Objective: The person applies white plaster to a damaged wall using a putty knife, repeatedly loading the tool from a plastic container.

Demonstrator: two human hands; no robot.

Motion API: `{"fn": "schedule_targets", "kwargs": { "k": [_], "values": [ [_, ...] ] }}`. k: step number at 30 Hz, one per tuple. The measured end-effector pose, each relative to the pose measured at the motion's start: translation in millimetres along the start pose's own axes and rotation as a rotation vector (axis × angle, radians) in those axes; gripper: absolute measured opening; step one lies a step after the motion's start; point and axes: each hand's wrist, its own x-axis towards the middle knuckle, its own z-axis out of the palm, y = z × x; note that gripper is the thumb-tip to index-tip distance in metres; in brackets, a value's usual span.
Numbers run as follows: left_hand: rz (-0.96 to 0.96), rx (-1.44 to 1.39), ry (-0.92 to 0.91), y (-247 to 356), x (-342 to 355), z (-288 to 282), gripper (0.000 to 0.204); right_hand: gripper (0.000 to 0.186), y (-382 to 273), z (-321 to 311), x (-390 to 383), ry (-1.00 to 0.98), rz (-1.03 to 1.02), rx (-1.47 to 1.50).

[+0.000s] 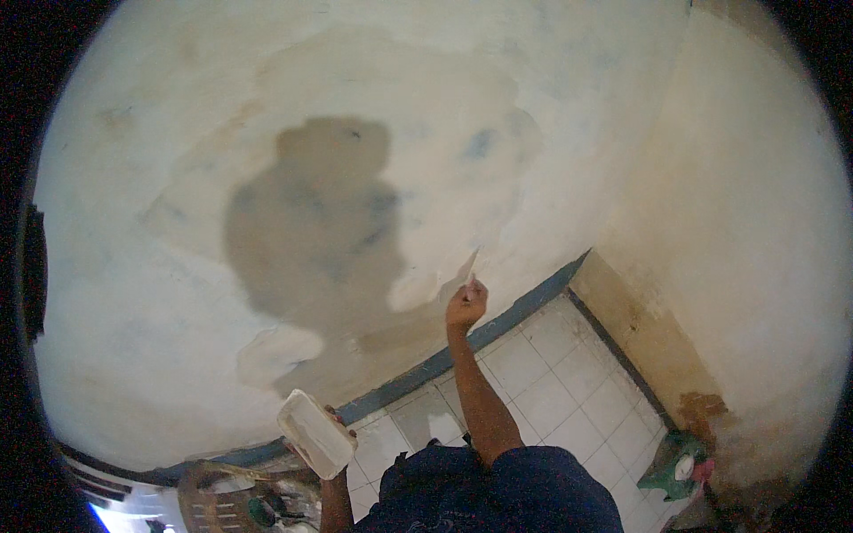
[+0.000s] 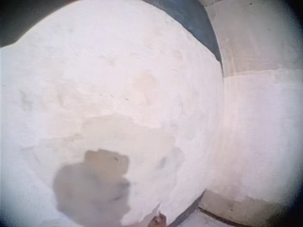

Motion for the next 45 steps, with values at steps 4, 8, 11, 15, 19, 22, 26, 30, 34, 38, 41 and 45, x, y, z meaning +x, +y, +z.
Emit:
{"fn": "schedule_targets", "kwargs": {
  "k": [4, 8, 11, 15, 19, 22, 26, 30, 34, 38, 41, 45],
  "values": [
    [0.013, -0.172, 0.010, 6.4, -14.6, 23.8, 0.100, 0.016, -55.3, 1.8, -72.8, -0.260, -0.398, -0.119],
    [0.072, -0.021, 0.009, 9.0, -28.4, 15.4, 0.098, 0.021, -56.3, -30.6, -36.6, -0.216, -0.560, -0.232],
    [0.075, 0.002, 0.013, 13.7, -42.3, 15.1, 0.098, 0.021, -73.5, -23.7, 28.1, -0.115, -0.432, -0.299],
    [0.066, 0.023, 0.036, 15.0, -51.9, 21.9, 0.100, 0.028, -79.5, -15.3, 16.4, -0.233, -0.341, -0.115],
    [0.077, -0.012, 0.038, 17.8, -56.8, 29.9, 0.099, 0.023, -81.2, -32.8, -75.5, -0.399, -0.703, -0.363],
    [0.061, -0.053, 0.060, 15.7, -57.8, 37.0, 0.100, 0.029, -96.6, -48.2, -94.6, -0.430, -0.495, -0.253],
    [0.074, 0.039, -0.004, 17.0, -65.0, 45.8, 0.099, 0.033, -112.8, -41.6, -105.9, -0.343, -0.322, -0.271],
    [0.054, -0.041, 0.029, 10.1, -69.6, 46.5, 0.098, 0.038, -109.1, -4.8, -138.7, -0.326, -0.441, -0.111],
    [0.092, 0.027, 0.040, 22.1, -89.9, 25.6, 0.097, 0.037, -114.0, -28.1, -181.5, -0.437, -0.568, -0.296],
    [0.076, -0.029, 0.063, 15.0, -81.2, 34.5, 0.093, 0.030, -105.3, -84.1, -144.5, -0.591, -0.497, -0.243],
    [0.075, -0.034, 0.038, 9.0, -80.1, 37.9, 0.093, 0.023, -73.7, -87.5, -91.0, -0.282, -0.308, -0.334],
    [0.059, -0.047, 0.008, 3.2, -83.6, 43.0, 0.096, 0.024, -88.4, -44.3, -50.1, -0.181, -0.235, -0.049]
  ]
}}
